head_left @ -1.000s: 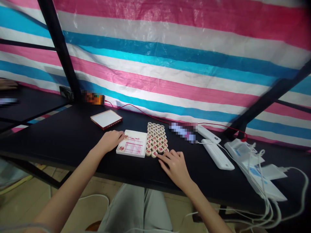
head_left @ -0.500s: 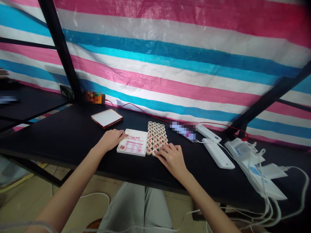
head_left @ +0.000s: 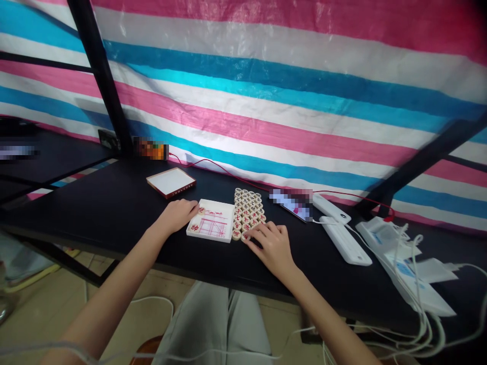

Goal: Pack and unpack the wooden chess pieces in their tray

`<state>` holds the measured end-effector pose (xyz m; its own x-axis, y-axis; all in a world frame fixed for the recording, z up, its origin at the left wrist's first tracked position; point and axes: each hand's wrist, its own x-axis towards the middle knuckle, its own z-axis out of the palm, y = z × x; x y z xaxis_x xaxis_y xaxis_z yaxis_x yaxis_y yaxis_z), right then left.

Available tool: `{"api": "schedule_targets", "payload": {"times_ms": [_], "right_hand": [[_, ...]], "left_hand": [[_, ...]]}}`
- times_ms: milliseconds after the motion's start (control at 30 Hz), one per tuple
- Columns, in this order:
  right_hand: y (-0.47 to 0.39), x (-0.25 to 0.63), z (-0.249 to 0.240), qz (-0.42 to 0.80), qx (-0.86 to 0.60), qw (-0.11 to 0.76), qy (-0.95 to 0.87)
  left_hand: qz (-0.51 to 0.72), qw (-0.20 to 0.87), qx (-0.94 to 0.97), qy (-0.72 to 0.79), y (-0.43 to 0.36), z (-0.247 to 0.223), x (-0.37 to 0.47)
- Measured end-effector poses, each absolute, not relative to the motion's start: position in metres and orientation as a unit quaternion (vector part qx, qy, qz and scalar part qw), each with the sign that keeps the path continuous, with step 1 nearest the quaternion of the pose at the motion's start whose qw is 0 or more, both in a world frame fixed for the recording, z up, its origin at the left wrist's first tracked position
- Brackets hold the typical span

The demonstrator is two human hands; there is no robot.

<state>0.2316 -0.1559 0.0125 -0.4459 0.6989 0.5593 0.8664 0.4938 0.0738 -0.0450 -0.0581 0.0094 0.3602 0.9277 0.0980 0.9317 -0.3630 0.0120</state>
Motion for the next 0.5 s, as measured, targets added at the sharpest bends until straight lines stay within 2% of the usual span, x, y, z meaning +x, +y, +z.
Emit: {"api": "schedule_targets", "payload": {"times_ms": [100, 333, 500], "right_hand": [[-0.149, 0.213, 0.025, -0.125, -0.457, 0.230, -0.850], [-0.113, 0.146, 0.049, -0.090, -0.299, 0.107, -0.944], [-0.089, 0.135, 0.041, -0.037, -0.248, 0.098, -0.963]], "left_hand": [[-0.053, 0.018, -0.823, -0.565, -0.058, 0.009, -0.045], [-0.079, 0.015, -0.819, -0.568, -0.060, 0.010, -0.050], [-0.071, 0.026, -0.818, -0.570, -0.060, 0.008, -0.051]]}}
